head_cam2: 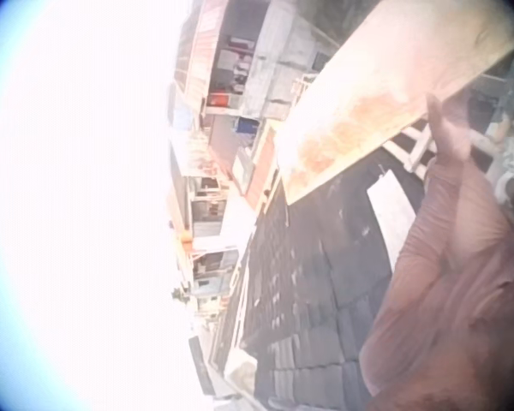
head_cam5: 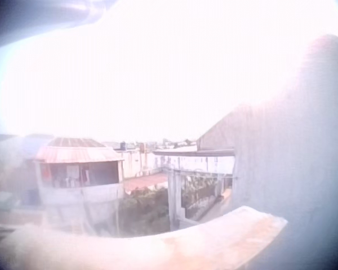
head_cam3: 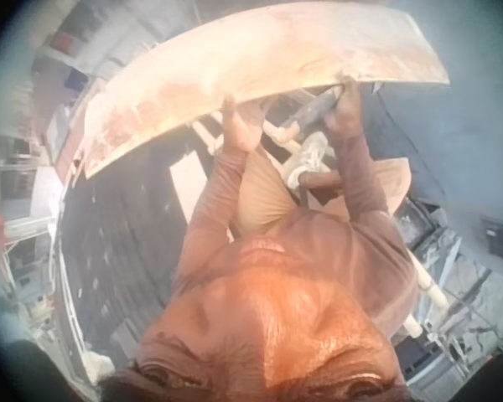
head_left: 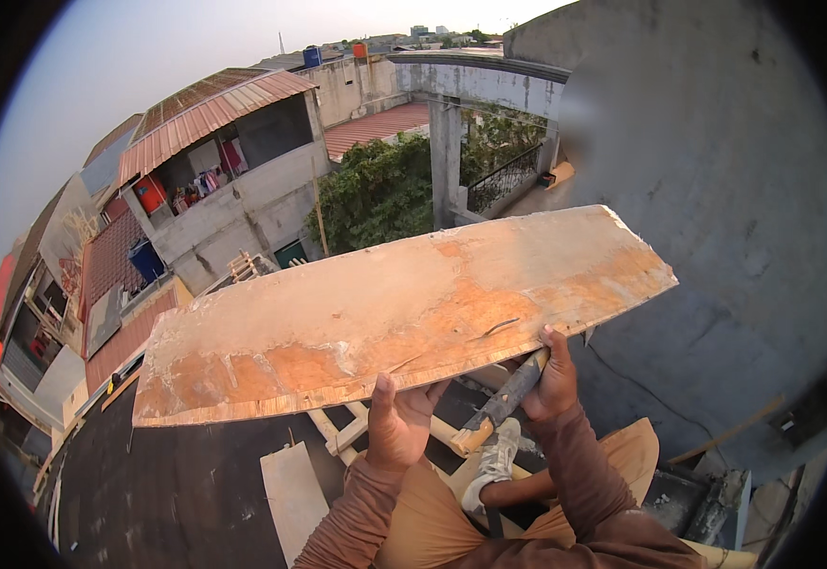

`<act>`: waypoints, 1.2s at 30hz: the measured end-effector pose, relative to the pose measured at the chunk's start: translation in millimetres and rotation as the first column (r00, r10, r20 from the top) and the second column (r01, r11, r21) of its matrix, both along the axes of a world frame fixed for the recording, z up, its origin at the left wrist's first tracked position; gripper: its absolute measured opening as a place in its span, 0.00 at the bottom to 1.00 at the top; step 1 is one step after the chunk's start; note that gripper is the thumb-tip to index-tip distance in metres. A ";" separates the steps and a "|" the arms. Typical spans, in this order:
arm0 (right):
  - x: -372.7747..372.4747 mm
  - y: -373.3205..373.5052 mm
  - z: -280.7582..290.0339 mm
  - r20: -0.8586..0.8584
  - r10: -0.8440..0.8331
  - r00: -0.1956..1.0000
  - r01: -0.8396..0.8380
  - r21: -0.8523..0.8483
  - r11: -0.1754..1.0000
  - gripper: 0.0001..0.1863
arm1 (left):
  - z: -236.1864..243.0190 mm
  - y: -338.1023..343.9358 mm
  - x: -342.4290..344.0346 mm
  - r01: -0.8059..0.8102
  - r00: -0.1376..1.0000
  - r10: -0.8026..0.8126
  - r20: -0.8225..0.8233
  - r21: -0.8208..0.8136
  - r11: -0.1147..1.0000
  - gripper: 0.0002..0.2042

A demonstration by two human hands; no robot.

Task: The person handles a wooden board and uses a hammer to drive nails into a roof structure, and then uses an axe to trim the edge of the roof while seated on a bamboo ladder.

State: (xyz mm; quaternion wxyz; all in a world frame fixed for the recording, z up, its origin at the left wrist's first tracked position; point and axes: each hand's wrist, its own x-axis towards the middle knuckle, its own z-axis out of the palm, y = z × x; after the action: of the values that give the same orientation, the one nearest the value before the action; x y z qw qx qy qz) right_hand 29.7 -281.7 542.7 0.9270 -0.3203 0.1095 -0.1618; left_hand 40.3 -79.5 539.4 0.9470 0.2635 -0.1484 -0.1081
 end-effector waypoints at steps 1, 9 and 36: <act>-3.7 2.9 2.9 0.007 0.006 1.000 -0.006 -0.023 1.000 0.23 | -1.9 -1.1 0.0 -0.012 1.000 0.013 -0.026 0.057 0.998 0.39; -16.5 -33.5 -38.3 -0.162 0.180 0.970 -0.191 -0.057 0.980 0.18 | -40.3 -3.8 6.7 -0.127 0.969 0.155 -0.192 0.149 0.981 0.25; -39.3 3.3 -10.6 -0.259 0.294 0.920 -0.389 -0.693 0.606 0.19 | -42.1 9.2 17.9 -0.368 0.902 0.393 -0.179 0.159 0.916 0.27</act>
State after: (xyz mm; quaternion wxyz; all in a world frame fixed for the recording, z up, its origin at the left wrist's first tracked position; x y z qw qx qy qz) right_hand -9.7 -278.4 532.1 0.7251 -0.6881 0.0271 0.0076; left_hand 58.2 -70.3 497.3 0.9423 0.3317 0.0124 0.0435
